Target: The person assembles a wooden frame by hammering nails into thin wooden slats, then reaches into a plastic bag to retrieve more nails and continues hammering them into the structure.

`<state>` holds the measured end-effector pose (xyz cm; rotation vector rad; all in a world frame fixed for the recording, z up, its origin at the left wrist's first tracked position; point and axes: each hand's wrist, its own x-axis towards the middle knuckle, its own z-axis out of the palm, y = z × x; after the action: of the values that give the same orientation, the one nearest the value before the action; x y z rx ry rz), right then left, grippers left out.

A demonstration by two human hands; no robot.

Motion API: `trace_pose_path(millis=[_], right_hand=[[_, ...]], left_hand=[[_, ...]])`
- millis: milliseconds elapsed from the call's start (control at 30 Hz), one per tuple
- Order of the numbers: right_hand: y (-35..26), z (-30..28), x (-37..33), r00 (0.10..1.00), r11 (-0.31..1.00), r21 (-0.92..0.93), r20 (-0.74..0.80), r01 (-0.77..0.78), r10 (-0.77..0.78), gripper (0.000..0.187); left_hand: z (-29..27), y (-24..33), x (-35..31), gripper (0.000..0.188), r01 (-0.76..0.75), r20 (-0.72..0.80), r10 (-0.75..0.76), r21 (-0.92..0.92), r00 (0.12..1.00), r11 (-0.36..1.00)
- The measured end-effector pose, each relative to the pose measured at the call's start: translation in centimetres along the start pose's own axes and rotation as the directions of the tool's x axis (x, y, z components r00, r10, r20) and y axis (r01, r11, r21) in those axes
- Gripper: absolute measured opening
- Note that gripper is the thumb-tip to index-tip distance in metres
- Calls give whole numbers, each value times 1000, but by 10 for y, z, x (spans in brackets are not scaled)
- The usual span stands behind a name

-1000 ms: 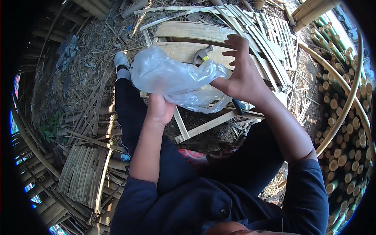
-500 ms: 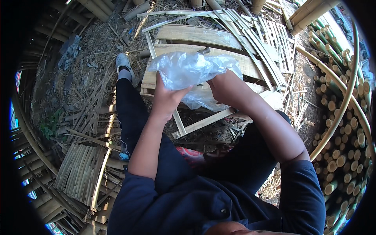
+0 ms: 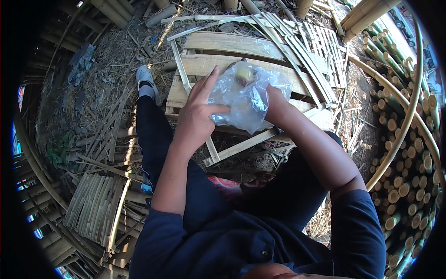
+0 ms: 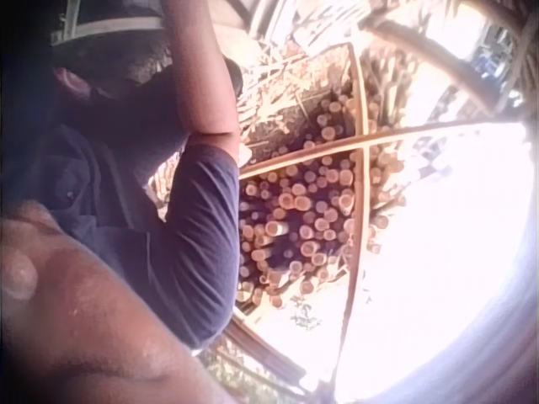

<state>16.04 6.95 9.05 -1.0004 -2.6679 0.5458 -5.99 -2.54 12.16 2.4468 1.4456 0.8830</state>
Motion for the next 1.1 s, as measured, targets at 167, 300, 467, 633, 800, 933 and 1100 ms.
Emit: trace_pose_path(millis=[167,300,467,633,800,933,1100], right_hand=[[-21,-10,12,984,973,-229,168,-19,59,53],[-21,-7,10,939,984,-118,305,-130,161,33],[-8,14,5,977,998,-58,212,36,-23,31],[-25,10,8,963,994,-85,255,-65,85,27],[-15,12,15,939,969,-87,239,-232,246,35],[-6,18,23,951,962,-185,199,-201,237,47],[7,22,15,988,999,-22,145,47,-44,35]], left_hand=[[15,-7,-10,65,536,-39,-556,-219,830,815],[18,-8,-8,58,596,-100,-631,-245,769,765],[29,-6,2,64,414,-329,-495,-286,804,864],[41,-12,3,67,535,-303,-576,-214,759,817],[44,-17,-3,74,630,-172,-639,-111,750,769],[41,-12,-5,88,592,-205,-595,-82,777,801],[43,-12,-8,90,585,-197,-594,-111,780,804]])
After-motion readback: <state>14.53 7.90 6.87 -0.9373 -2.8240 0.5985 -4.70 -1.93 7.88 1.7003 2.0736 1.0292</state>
